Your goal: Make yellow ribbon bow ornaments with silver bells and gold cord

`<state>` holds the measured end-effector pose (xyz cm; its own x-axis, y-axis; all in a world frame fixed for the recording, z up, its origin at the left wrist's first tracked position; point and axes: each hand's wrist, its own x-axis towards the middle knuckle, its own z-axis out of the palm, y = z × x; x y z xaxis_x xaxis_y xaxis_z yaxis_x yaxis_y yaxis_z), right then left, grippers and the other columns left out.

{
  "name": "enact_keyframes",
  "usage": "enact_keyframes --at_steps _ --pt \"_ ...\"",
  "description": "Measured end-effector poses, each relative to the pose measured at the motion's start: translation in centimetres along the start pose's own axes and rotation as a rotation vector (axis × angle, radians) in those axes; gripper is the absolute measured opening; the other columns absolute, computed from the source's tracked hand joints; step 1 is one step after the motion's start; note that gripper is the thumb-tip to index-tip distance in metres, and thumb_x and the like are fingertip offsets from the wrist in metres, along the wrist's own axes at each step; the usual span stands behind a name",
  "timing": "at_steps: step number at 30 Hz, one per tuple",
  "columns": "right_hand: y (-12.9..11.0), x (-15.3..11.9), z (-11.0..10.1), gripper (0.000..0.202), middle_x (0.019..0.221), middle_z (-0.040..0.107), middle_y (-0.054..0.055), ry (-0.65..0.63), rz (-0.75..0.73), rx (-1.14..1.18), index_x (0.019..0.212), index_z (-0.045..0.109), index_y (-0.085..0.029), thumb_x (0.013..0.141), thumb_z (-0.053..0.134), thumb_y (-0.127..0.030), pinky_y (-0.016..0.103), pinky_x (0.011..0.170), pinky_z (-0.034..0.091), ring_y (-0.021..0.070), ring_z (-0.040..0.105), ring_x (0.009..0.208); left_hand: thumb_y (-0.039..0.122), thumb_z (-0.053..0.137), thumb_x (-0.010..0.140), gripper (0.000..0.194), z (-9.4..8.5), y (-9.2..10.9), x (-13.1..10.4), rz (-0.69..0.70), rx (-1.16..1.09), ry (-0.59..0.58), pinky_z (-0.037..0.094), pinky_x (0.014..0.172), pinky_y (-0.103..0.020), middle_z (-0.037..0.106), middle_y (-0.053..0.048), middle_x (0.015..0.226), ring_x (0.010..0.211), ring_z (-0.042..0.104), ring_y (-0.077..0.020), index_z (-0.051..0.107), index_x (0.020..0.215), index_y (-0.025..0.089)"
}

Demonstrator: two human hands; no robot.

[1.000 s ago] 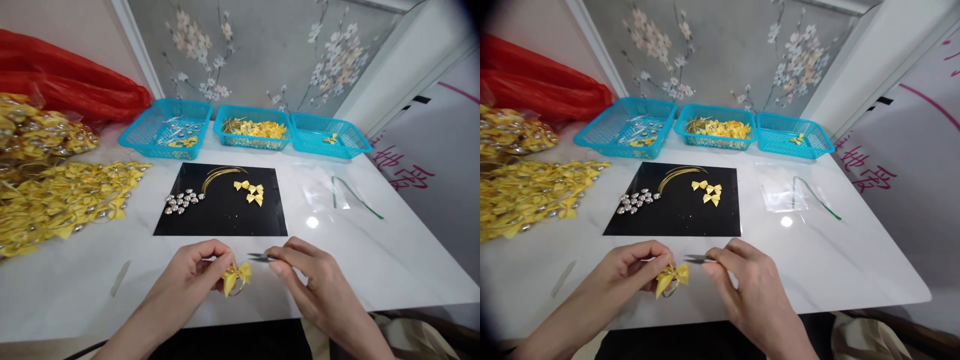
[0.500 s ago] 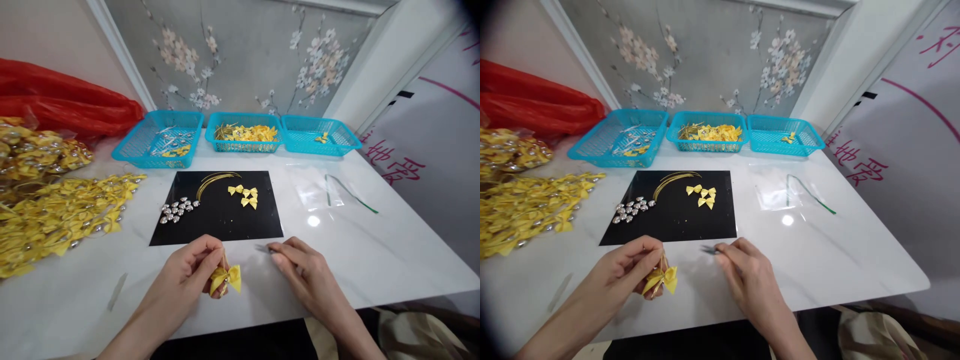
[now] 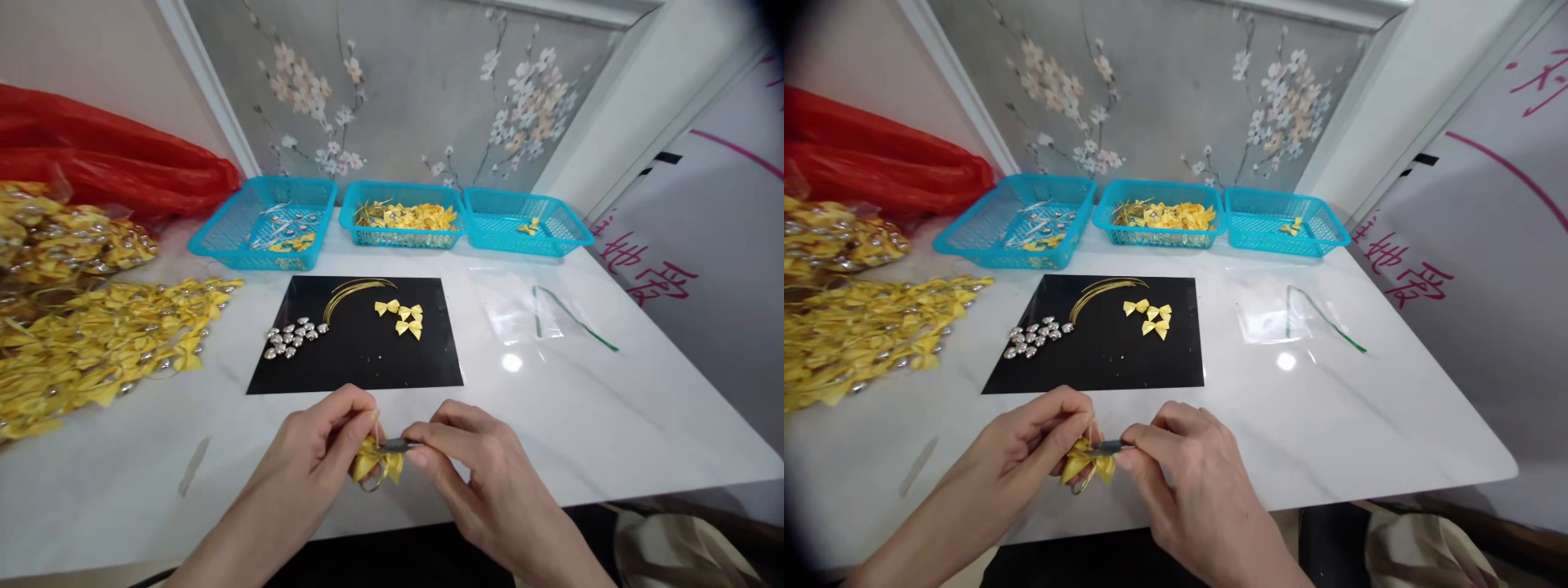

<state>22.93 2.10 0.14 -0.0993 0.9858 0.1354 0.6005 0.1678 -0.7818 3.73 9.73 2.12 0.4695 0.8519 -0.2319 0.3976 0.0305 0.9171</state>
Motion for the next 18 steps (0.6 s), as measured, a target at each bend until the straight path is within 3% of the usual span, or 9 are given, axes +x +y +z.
enact_keyframes --at_steps 9,13,18 --pt "0.4 0.5 0.0 0.027 0.078 0.062 0.002 0.071 0.007 0.061 0.098 0.078 -0.024 0.104 0.052 -0.028 0.027 0.058 0.044 0.016 0.059 0.067 0.046 0.053 0.099 0.031 -0.2 -0.9 0.5 -0.018 0.028 0.002 0.043 0.054 -0.025 0.061 0.004 0.065 0.059 0.056 -0.0157 0.061 0.078 0.025" --pt "2.6 0.2 0.2 0.027 0.09 0.069 0.005 0.148 0.028 -0.097 0.113 0.076 -0.021 0.104 0.052 -0.027 0.028 0.065 0.052 0.017 0.067 0.075 0.05 0.054 0.1 0.033 -0.7 -1.3 0.8 -0.048 -0.039 0.026 0.046 0.055 -0.025 0.069 0.001 0.074 0.058 0.059 -0.0143 0.061 0.08 0.023" --pt "6.7 -0.6 1.5 0.029 0.094 0.07 0.012 0.323 0.07 -0.384 0.117 0.077 -0.018 0.101 0.054 -0.023 0.039 0.068 0.051 0.0267 0.066 0.081 0.057 0.057 0.097 0.037 -1.8 -0.9 1.1 -0.126 -0.14 0.08 0.049 0.048 -0.024 0.078 -0.005 0.105 0.049 0.061 -0.0099 0.058 0.085 0.022"
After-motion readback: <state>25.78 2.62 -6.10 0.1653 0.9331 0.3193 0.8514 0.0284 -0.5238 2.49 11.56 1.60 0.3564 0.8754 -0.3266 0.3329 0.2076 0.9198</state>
